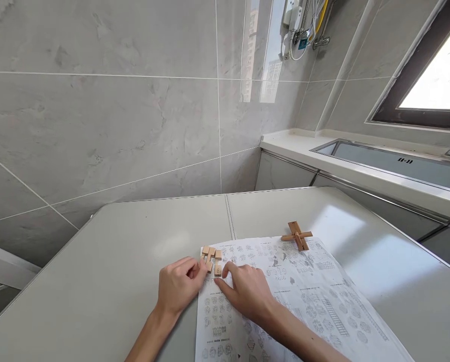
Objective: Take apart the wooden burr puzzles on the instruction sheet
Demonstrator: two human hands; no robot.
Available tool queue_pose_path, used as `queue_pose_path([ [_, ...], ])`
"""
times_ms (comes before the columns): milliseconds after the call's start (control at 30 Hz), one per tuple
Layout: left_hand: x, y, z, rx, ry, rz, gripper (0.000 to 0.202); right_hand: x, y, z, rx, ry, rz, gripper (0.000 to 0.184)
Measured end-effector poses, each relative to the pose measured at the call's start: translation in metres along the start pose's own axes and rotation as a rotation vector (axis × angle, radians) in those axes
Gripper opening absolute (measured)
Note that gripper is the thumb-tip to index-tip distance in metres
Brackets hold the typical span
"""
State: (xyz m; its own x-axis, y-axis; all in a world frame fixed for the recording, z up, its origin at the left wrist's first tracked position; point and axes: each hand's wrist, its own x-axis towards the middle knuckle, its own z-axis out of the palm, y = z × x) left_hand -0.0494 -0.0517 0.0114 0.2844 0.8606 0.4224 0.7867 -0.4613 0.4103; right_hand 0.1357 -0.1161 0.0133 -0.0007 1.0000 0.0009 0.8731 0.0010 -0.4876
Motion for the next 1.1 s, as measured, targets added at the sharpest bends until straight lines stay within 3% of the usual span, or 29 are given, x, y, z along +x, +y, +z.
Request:
queue_pose_path([
  [133,0.008,-0.016,0.003,-0.077,0.042,-0.108,0.050,-0.035,0.020,-0.010,0.211,-0.038,0.000,0.016],
  [233,0.011,-0.022,0.005,-0.149,0.023,-0.183,0.051,-0.073,0.047,-0.012,0.404,-0.027,0.084,0.027],
  [367,0.010,-0.023,0.003,-0.221,-0.004,-0.284,0.052,-0.123,0.086,-0.004,0.556,0.193,0.182,0.042],
  [500,0.001,-0.018,-0.007,-0.276,-0.053,-0.361,0.053,-0.154,0.111,0.003,0.628,0.317,0.279,0.051],
  [700,-0.039,-0.005,-0.026,-0.313,-0.140,-0.418,0.057,-0.166,0.121,0.012,0.713,0.372,0.291,0.056],
  [867,-0.079,0.005,-0.032,-0.359,-0.227,-0.469,0.061,-0.170,0.124,0.015,0.736,0.411,0.259,0.052],
  [1100,-0.104,0.017,-0.031,-0.356,-0.253,-0.454,0.060,-0.170,0.127,0.009,0.725,0.304,0.188,0.048],
])
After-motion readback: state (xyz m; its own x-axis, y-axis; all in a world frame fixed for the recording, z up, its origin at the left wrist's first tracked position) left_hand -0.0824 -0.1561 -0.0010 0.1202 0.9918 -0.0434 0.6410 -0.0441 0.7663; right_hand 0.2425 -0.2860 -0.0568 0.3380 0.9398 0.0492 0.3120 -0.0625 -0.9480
